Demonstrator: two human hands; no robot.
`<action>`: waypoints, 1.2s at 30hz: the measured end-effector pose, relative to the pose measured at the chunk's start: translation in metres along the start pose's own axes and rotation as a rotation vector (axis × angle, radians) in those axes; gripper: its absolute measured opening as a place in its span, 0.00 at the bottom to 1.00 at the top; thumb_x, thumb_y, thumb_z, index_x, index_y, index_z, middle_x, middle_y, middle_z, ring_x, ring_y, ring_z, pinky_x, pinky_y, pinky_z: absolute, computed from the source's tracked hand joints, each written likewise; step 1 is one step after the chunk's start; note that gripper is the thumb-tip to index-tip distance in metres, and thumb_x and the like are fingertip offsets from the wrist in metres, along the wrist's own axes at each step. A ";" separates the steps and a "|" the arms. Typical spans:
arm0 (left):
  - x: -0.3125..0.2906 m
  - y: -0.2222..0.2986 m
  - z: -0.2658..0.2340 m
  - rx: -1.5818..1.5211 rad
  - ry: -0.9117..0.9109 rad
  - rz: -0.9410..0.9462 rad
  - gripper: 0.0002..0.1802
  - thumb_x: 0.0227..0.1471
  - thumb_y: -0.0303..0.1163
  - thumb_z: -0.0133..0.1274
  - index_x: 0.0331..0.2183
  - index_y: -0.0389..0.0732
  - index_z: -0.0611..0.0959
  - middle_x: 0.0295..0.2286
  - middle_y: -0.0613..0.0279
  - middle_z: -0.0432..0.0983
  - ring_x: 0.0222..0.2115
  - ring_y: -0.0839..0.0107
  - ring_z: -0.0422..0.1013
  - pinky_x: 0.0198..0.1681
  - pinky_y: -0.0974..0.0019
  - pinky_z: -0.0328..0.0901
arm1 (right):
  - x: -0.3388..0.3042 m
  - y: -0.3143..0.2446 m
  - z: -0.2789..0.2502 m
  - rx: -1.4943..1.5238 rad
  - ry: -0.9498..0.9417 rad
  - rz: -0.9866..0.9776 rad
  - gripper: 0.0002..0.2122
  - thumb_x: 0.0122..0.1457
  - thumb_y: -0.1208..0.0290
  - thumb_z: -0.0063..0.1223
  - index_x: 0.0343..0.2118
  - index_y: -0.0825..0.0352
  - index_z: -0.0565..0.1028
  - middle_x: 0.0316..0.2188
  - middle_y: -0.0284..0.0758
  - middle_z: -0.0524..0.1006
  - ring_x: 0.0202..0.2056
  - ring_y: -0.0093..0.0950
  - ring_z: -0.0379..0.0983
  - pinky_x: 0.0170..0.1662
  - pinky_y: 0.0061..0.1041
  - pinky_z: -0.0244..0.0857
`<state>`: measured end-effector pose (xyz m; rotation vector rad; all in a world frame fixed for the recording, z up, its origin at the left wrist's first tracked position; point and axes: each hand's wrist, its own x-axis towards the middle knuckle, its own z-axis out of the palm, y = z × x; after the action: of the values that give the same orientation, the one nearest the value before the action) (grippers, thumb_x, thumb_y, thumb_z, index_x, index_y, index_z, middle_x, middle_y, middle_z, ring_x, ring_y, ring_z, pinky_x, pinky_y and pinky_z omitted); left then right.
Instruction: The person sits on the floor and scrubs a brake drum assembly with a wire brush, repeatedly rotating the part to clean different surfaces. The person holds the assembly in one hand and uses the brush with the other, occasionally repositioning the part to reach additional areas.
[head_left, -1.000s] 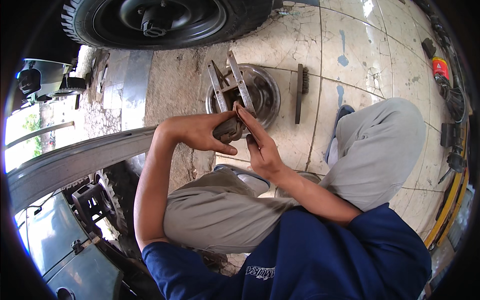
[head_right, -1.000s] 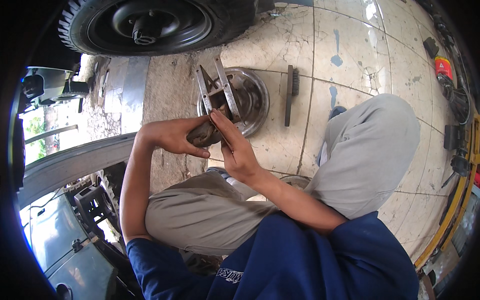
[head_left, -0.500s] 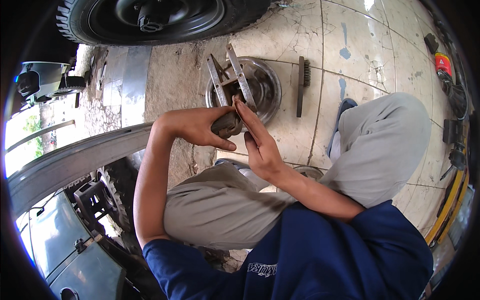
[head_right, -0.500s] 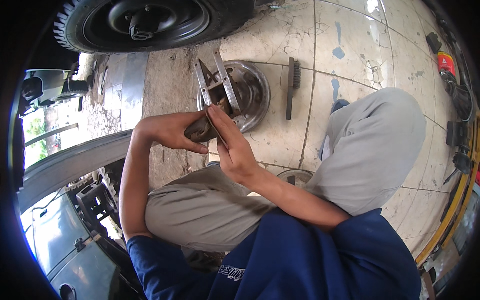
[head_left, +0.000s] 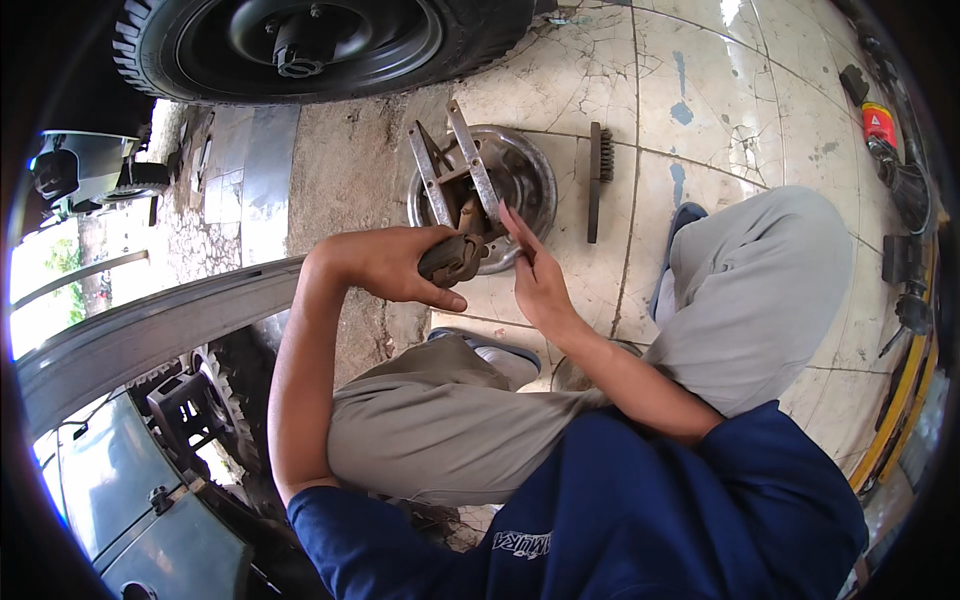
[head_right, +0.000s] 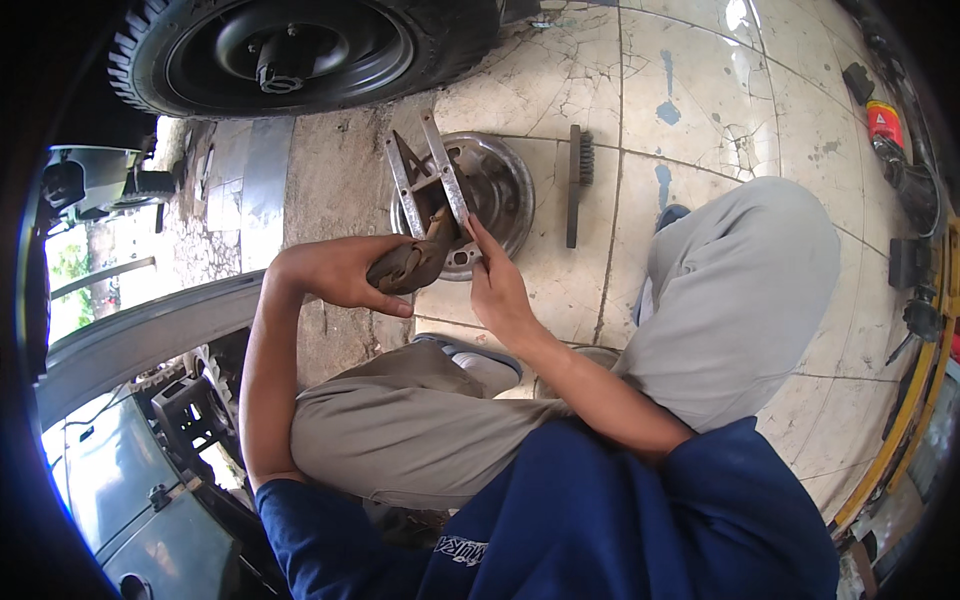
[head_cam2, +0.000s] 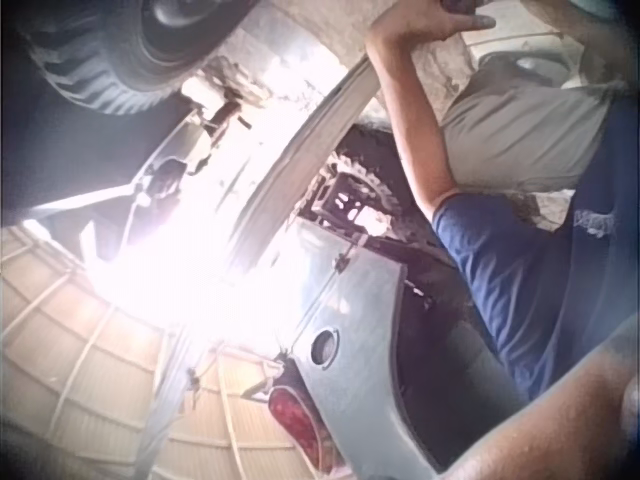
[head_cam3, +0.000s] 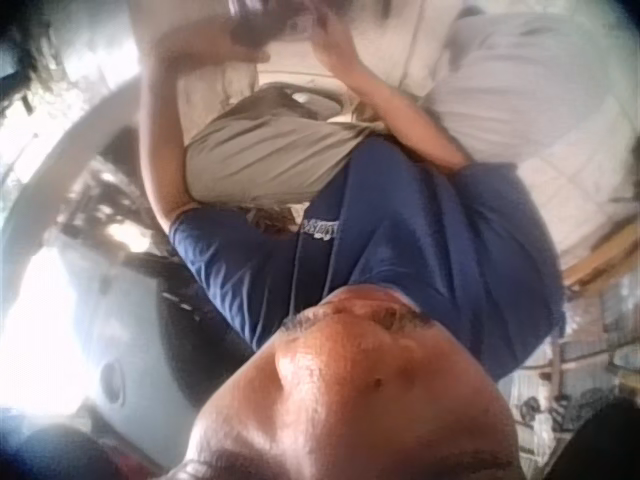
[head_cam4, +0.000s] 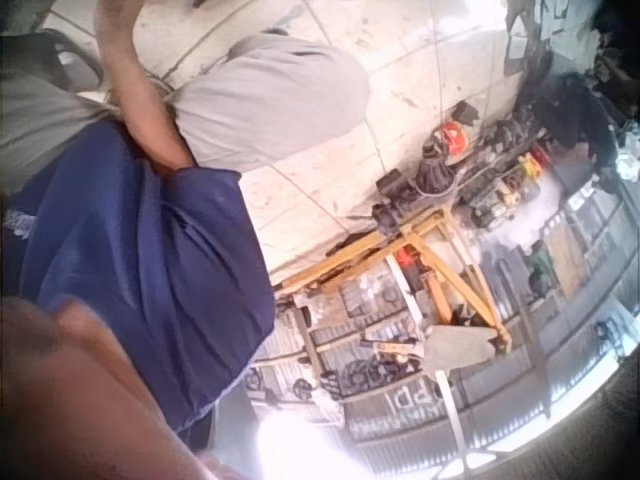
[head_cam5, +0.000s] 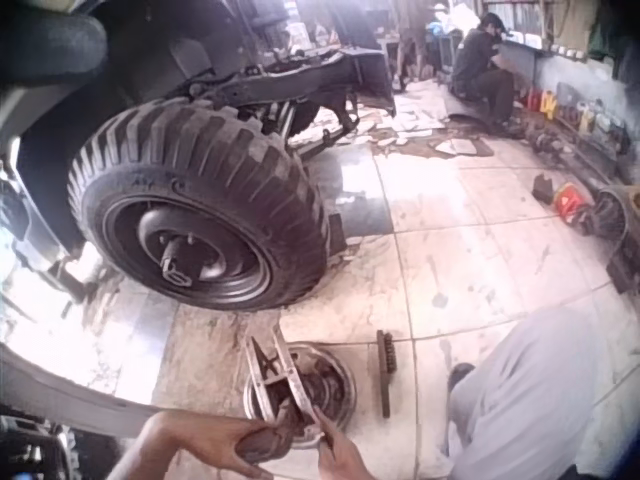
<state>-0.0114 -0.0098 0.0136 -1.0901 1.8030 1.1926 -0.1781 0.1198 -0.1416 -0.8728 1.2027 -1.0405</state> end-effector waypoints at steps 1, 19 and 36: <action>0.002 0.000 0.001 0.003 0.009 0.003 0.58 0.43 0.63 0.69 0.64 0.37 0.66 0.52 0.41 0.75 0.53 0.54 0.73 0.57 0.57 0.67 | 0.002 -0.005 0.000 0.008 0.040 -0.092 0.30 0.63 0.87 0.30 0.70 0.66 0.58 0.71 0.38 0.59 0.71 0.31 0.53 0.70 0.25 0.45; 0.069 -0.078 -0.060 0.426 0.392 -0.254 0.35 0.60 0.58 0.52 0.60 0.47 0.75 0.51 0.49 0.78 0.53 0.51 0.73 0.58 0.51 0.67 | 0.007 0.034 0.002 0.002 -0.028 -0.092 0.29 0.62 0.85 0.31 0.68 0.69 0.62 0.72 0.36 0.56 0.73 0.28 0.45 0.74 0.26 0.34; 0.021 -0.168 -0.080 0.204 0.768 -0.415 0.34 0.58 0.61 0.51 0.53 0.44 0.83 0.53 0.54 0.78 0.54 0.53 0.73 0.55 0.50 0.69 | 0.104 0.062 -0.043 -1.280 -0.203 -0.873 0.30 0.62 0.67 0.55 0.67 0.66 0.64 0.68 0.45 0.61 0.69 0.44 0.55 0.68 0.46 0.52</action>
<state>0.1250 -0.1275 -0.0365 -1.8408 2.0198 0.3354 -0.2054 0.0401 -0.2378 -2.5926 1.2676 -0.6758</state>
